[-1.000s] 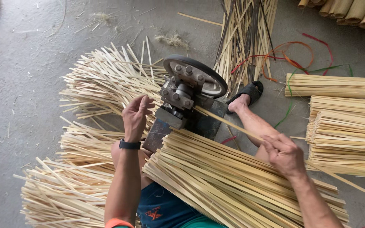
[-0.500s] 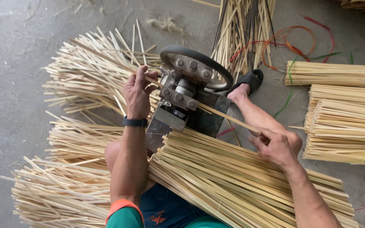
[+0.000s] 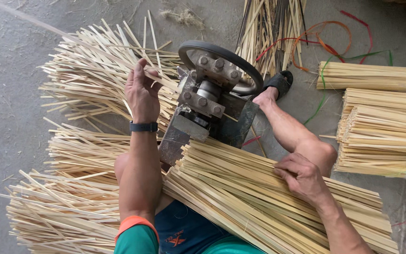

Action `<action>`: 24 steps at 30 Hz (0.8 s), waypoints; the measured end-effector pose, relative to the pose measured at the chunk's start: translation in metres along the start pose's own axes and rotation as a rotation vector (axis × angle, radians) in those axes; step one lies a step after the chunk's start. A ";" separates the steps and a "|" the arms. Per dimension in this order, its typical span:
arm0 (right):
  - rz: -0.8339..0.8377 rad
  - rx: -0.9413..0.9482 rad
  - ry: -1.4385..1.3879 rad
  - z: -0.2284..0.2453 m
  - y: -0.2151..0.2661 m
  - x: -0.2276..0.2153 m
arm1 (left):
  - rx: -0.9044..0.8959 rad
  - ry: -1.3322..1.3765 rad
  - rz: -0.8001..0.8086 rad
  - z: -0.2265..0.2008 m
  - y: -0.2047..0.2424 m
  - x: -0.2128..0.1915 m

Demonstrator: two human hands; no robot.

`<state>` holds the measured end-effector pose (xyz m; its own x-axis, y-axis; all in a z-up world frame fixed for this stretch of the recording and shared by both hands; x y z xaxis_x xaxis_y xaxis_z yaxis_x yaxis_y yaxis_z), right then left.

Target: The person sits on the floor and feeds long bamboo strips through a grinding machine to smooth their edges. They handle the strips one by one, feeding them into the machine and collecting the processed pieces into a bundle on their lap.

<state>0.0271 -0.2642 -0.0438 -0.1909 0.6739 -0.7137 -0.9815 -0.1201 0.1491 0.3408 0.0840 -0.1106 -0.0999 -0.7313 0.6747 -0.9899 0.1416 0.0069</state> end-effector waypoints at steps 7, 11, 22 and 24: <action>-0.067 0.027 -0.134 -0.028 0.024 -0.010 | 0.037 0.035 -0.021 -0.011 0.003 0.005; -0.236 0.100 -0.225 -0.053 0.038 -0.036 | 0.010 0.004 -0.031 -0.013 0.012 0.020; -0.225 -0.059 0.104 0.012 -0.045 -0.021 | -0.069 -0.222 -0.056 0.006 0.013 0.017; -0.194 -0.014 0.126 0.014 -0.058 -0.030 | -0.084 -0.268 -0.040 0.009 0.015 0.018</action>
<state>0.0897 -0.2668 -0.0212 0.0021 0.5889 -0.8082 -0.9999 -0.0080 -0.0084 0.3229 0.0664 -0.1050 -0.0951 -0.8864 0.4531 -0.9829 0.1558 0.0984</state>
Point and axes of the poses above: each hand's wrist, its own y-axis away from the middle knuckle, its own x-axis out of the palm, z = x × y, the point moved 7 cm from there along -y, towards the middle knuckle, and after that the axes turned 10 degrees about z, right-handed, at the moved point
